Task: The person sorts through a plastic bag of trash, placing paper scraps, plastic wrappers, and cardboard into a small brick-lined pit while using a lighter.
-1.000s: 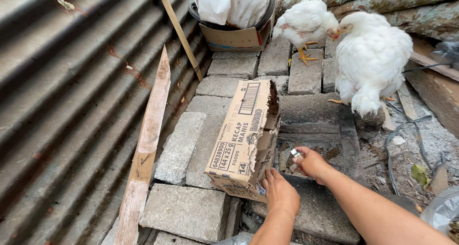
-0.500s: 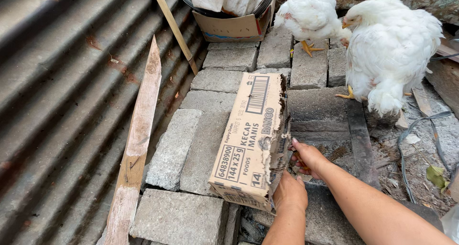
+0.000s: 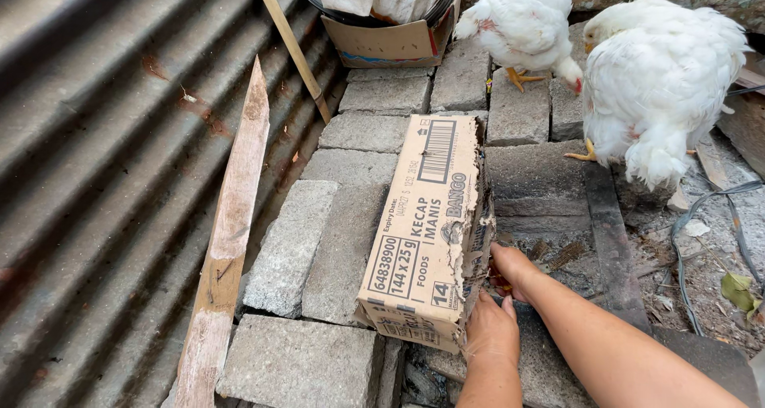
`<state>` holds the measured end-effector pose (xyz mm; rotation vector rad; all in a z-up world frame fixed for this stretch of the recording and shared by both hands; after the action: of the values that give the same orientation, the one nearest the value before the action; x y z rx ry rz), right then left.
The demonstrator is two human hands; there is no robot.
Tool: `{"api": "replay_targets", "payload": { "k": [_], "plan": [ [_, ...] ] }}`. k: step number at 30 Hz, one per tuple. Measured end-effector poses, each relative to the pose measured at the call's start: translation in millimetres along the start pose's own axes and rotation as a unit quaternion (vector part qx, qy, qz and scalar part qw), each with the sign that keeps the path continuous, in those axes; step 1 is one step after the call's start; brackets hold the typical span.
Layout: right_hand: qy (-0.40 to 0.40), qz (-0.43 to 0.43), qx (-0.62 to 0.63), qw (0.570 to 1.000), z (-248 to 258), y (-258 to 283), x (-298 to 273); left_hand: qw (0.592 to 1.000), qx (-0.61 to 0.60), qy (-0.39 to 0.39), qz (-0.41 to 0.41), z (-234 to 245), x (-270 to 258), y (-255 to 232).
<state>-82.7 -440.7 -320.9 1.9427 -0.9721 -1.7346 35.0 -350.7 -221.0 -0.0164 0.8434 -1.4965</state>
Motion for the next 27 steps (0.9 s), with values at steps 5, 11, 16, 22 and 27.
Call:
{"api": "replay_targets", "payload": {
  "k": [5,11,16,22,27],
  "plan": [
    [-0.018,0.014,-0.047,0.999,-3,2,3,1.0,0.003,-0.012,-0.006,-4,3,3],
    [0.001,0.023,-0.051,0.998,-3,-3,13,0.999,0.004,-0.034,-0.022,-11,8,7],
    [-0.012,0.02,-0.064,0.998,-4,-1,5,0.999,-0.012,-0.025,-0.023,-1,0,1],
    [0.021,0.027,-0.083,0.996,-13,-1,12,1.0,-0.03,0.003,0.003,7,-10,-2],
    [0.062,0.054,-0.106,0.991,-25,7,0,1.0,-0.024,-0.002,-0.001,1,2,2]
  ]
}}
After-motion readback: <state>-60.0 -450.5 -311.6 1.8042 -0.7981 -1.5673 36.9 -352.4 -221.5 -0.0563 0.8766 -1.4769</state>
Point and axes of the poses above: each hand's wrist, its own x-axis towards the middle knuckle, its own z-axis out of the back of the hand, y = z × x, the point moved 6 cm from there along x, towards the middle knuckle, and after that the axes turned 7 degrees about y, right-handed, at the moved point
